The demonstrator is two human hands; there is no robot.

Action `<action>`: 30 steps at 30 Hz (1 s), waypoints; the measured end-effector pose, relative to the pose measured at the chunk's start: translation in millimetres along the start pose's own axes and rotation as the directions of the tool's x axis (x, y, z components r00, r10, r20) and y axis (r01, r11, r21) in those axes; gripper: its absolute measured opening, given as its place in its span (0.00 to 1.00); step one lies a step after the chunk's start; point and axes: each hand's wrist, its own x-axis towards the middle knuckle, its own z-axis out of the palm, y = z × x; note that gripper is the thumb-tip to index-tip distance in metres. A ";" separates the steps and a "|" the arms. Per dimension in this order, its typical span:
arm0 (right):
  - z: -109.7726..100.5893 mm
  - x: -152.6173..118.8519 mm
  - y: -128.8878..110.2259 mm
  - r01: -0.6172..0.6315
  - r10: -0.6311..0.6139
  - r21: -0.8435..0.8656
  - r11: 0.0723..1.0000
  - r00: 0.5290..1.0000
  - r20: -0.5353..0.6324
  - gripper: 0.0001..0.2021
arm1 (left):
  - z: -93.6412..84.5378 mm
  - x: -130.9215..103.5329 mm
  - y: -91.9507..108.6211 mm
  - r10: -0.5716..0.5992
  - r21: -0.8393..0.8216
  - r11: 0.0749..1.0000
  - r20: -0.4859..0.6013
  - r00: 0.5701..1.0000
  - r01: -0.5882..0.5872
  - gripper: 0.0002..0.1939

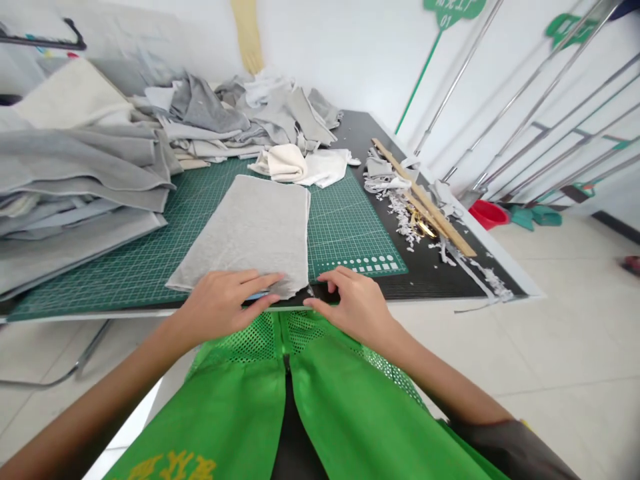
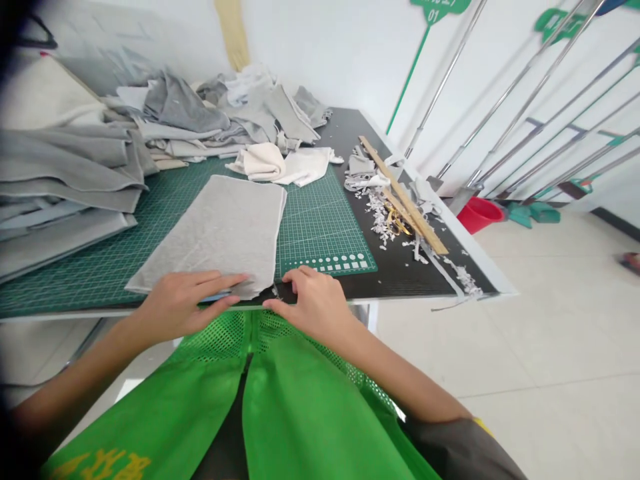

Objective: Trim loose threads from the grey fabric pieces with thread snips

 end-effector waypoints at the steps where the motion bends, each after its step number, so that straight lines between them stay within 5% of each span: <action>1: 4.8 -1.2 0.2 -0.002 0.002 -0.013 1.000 1.000 -0.026 0.17 | -0.7 0.5 -3.4 -0.014 0.001 1.000 0.005 1.000 0.014 0.19; 5: 19.0 -1.5 -0.8 0.032 -0.030 0.014 0.999 0.992 -0.120 0.09 | -4.8 0.8 -16.2 -0.079 -0.034 0.996 0.036 0.996 0.080 0.19; 12: 26.2 4.8 -2.8 0.146 -0.136 0.045 0.988 0.977 -0.165 0.09 | -7.8 -0.2 -20.0 -0.120 -0.085 0.988 0.082 0.989 0.127 0.19; 17: 15.0 5.3 0.2 0.135 -0.102 0.277 0.951 0.986 -0.132 0.06 | -5.6 -3.3 -19.5 -0.127 -0.075 0.989 0.026 0.992 0.128 0.19; 23: -0.1 10.2 9.2 -0.080 0.034 0.608 0.790 0.996 0.086 0.07 | -10.3 -2.9 -7.4 -0.146 -0.141 0.980 -0.050 0.988 0.138 0.20; 30: -6.3 12.5 19.4 -0.146 0.085 0.813 0.563 0.989 0.119 0.11 | -15.2 0.2 8.7 -0.142 -0.154 0.979 -0.041 0.989 0.135 0.19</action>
